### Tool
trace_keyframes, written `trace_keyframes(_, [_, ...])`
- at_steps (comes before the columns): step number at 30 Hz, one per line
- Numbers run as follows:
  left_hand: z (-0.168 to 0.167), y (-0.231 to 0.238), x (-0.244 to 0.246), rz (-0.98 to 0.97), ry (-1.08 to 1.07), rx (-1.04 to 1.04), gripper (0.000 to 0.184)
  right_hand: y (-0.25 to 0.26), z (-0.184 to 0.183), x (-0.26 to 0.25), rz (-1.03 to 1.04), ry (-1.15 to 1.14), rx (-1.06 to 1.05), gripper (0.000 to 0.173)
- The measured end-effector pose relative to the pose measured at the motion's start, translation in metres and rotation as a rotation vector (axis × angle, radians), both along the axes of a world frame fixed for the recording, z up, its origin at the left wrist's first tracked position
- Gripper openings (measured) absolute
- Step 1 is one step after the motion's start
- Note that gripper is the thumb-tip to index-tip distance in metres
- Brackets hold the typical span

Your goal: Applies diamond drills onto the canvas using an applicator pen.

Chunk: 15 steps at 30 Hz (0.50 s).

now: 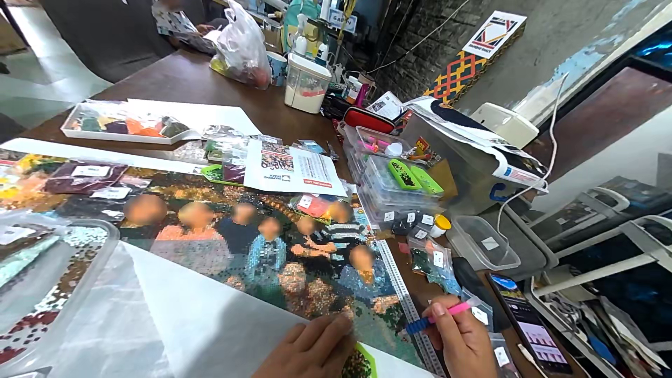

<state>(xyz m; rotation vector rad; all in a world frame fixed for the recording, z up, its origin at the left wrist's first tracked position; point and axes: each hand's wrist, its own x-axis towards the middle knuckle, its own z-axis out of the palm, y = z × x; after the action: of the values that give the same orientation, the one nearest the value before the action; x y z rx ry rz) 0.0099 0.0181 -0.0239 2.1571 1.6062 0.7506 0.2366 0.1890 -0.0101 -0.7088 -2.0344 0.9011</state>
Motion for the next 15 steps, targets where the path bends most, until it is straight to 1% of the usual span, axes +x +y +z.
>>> trace_keyframes(15, [0.0004,0.0001,-0.0007,-0.008,0.013,-0.003,0.093,-0.0025,0.0006,-0.001,-0.043,0.0,-0.017,0.019])
